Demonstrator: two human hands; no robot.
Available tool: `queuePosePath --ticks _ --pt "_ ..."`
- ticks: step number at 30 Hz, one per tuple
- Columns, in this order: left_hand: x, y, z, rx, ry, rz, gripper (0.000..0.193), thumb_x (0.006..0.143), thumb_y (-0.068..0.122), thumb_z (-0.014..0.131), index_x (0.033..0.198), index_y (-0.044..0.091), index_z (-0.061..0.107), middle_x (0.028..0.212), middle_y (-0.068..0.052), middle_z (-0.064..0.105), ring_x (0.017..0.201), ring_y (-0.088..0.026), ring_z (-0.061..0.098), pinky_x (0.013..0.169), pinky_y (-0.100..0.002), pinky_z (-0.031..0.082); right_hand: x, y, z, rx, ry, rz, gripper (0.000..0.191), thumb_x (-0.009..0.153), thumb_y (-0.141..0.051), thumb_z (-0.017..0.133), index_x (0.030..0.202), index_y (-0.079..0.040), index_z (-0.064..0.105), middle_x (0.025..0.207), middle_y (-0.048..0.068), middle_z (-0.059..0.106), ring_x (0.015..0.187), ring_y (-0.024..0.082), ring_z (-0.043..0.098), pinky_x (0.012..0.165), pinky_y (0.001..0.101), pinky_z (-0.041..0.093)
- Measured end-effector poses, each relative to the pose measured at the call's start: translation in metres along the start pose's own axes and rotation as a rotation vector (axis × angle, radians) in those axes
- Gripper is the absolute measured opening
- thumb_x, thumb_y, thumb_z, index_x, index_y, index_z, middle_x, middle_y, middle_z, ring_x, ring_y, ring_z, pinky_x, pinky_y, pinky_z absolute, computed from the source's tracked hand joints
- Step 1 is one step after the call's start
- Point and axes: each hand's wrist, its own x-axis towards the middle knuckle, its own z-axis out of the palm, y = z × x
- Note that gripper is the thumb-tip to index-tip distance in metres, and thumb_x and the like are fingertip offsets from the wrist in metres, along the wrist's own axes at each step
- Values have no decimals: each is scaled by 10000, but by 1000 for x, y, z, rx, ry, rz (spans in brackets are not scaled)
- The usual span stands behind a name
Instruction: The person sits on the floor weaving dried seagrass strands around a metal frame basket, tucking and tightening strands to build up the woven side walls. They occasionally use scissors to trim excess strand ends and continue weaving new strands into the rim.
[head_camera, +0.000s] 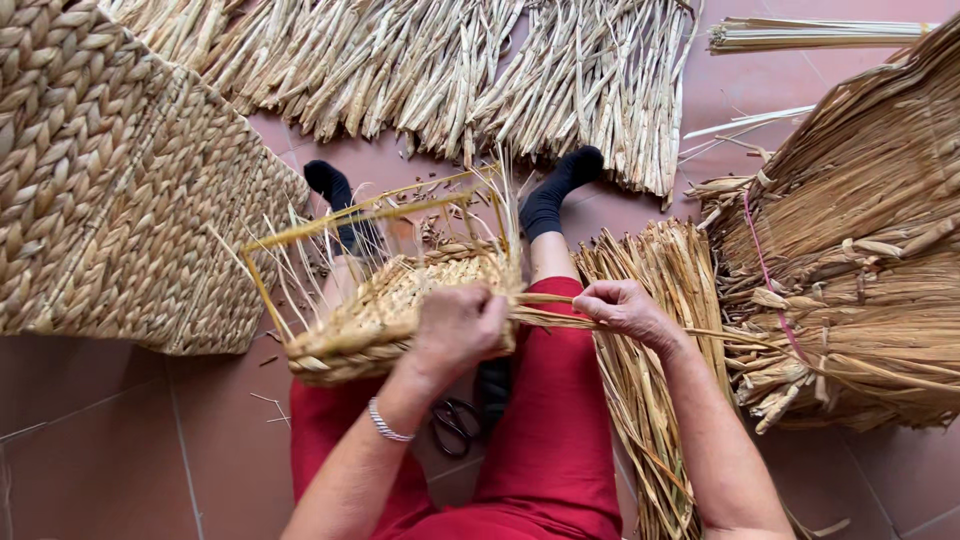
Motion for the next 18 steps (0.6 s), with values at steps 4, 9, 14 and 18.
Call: queuePosePath --ticks 4,9,14,18 --pt "2 -26 -74 241 -77 117 198 897 160 649 760 24 694 722 -165 681 584 -323 672 556 -454 519 26 2 1 -170 -9 100 298 956 -309 749 879 -24 784 712 -13 587 617 83 452 565 274 363" --pt "-14 -52 -153 179 135 -147 193 941 176 649 820 26 669 792 -167 682 725 -338 680 668 -440 526 91 0 40 -214 -44 -84 285 897 -346 756 946 -72 819 901 58 755 800 64 622 752 240 506" --pt "-26 -92 -196 248 219 -230 195 979 166 636 865 7 630 811 -178 640 733 -359 642 680 -434 511 152 -10 94 -106 72 -250 285 861 -321 841 823 -41 802 1511 133 485 1217 191 562 906 318 428" --pt "-35 -124 -218 201 212 -314 225 996 174 636 852 2 617 769 -178 619 674 -348 607 645 -432 489 178 -22 120 155 52 -115 291 805 -325 841 766 -52 748 1570 125 486 1339 212 529 901 316 448"
